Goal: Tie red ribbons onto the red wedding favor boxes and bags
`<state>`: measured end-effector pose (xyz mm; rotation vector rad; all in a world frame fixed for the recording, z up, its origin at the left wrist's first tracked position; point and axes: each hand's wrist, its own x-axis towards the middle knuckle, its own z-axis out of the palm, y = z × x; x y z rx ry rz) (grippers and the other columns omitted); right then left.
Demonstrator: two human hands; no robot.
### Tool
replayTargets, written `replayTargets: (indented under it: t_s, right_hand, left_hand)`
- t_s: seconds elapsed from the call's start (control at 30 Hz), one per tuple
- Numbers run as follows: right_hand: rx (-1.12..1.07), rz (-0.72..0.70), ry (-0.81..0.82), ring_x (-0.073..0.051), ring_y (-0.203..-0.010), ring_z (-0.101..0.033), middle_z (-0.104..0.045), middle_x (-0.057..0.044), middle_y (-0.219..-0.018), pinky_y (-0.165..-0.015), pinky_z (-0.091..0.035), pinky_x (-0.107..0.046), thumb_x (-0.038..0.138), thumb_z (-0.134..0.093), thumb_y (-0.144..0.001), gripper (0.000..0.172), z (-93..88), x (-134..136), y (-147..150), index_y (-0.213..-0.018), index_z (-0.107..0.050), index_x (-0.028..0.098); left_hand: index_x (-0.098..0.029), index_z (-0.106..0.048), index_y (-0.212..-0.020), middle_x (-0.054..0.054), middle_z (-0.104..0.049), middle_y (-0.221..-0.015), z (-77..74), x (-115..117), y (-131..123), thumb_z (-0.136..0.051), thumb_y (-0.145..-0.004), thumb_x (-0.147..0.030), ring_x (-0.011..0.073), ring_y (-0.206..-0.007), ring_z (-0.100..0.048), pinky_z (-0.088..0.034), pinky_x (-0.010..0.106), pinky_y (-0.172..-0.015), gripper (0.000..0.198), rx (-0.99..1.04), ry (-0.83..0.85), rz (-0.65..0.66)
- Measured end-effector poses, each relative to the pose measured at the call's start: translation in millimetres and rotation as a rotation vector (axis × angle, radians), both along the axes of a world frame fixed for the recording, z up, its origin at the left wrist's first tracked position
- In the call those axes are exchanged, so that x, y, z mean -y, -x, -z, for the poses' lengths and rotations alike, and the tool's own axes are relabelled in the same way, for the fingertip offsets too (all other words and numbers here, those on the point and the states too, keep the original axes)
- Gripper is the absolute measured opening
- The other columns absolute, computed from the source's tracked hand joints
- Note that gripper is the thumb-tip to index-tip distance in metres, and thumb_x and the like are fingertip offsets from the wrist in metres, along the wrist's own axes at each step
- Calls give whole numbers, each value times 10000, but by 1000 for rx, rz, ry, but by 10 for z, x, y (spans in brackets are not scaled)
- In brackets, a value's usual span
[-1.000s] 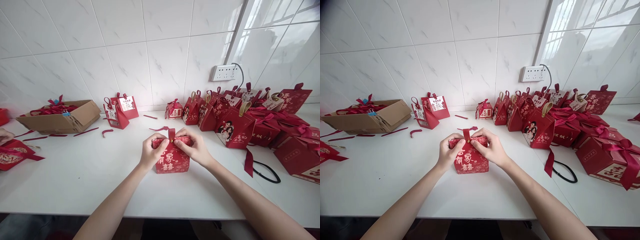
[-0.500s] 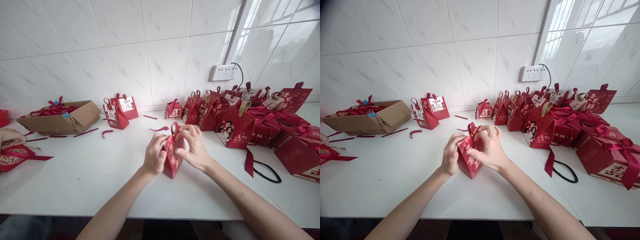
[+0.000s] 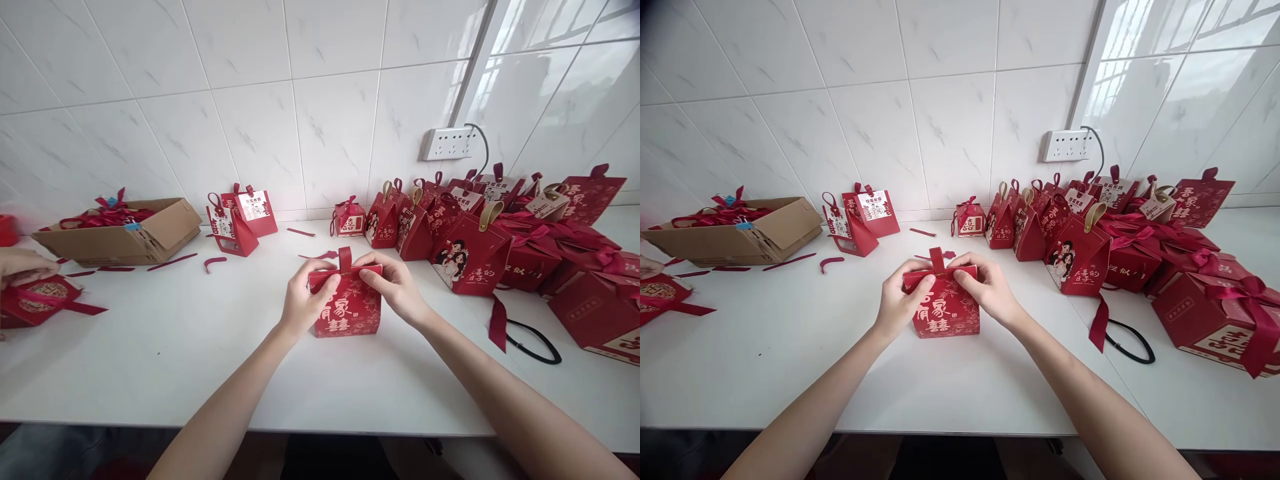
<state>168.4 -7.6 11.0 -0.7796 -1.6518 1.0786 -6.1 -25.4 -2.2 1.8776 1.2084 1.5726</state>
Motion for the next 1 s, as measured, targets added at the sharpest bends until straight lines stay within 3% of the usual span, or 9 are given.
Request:
replayTargets:
  t_s: [0.13, 0.6, 0.67, 0.77, 0.83, 0.9, 1.0]
  right_hand:
    - [37, 27, -41, -125, -613, -560, -617, -5, -723, -545, -440, -240, 314, -620, -742, 138, -21, 36, 36, -758, -613, 177]
    - [17, 46, 17, -111, -548, -521, -580, 14, -621, -503, -410, -231, 330, -639, -709, 162, -17, 54, 81, -664, -618, 176]
    - [-18, -26, 55, -117, -561, -535, -597, 9, -642, -524, -418, -238, 373, -643, -709, 195, -15, 17, 32, -682, -630, 181]
    - [-130, -281, 215, -158, -626, -590, -648, -37, -722, -599, -467, -296, 586, -499, -755, 445, 0, -89, -68, -710, -662, 174]
    - [-176, -369, 307, -174, -690, -614, -666, -57, -769, -671, -486, -323, 631, -460, -759, 517, 16, -146, -104, -729, -677, 162]
    - [-147, -354, 320, -157, -781, -620, -677, -40, -838, -748, -478, -293, 495, -624, -724, 352, 41, -159, -84, -833, -687, 167]
    - [-38, -457, 343, -156, -904, -603, -666, -36, -966, -791, -472, -282, 426, -662, -733, 329, 121, -120, 51, -959, -670, 188]
  left_hand:
    - [-184, -585, -732, 7, -625, -699, -11, 40, -44, -616, -784, -350, 138, -652, -595, -479, 237, -613, 176, 82, 94, 62]
    - [-175, -591, -643, 5, -603, -663, -51, 94, -98, -611, -763, -306, 132, -624, -571, -467, 236, -593, 179, 101, 105, 18]
    - [-173, -591, -638, 6, -598, -664, -58, 87, -73, -615, -755, -306, 128, -621, -561, -459, 235, -593, 178, 108, 111, 41]
    - [-165, -593, -603, -1, -559, -599, -53, 40, 2, -639, -725, -319, 117, -567, -525, -432, 230, -549, 201, 153, 167, 153]
    - [-162, -602, -607, -9, -545, -558, -45, -5, 50, -680, -672, -344, 108, -514, -502, -414, 223, -499, 208, 279, 235, 212]
    - [-164, -607, -639, -14, -563, -547, -39, -42, 70, -729, -591, -386, 104, -472, -495, -405, 215, -454, 258, 464, 306, 217]
    - [-157, -578, -606, -14, -556, -479, -48, -60, 40, -730, -554, -496, 110, -411, -481, -393, 217, -397, 375, 540, 418, 218]
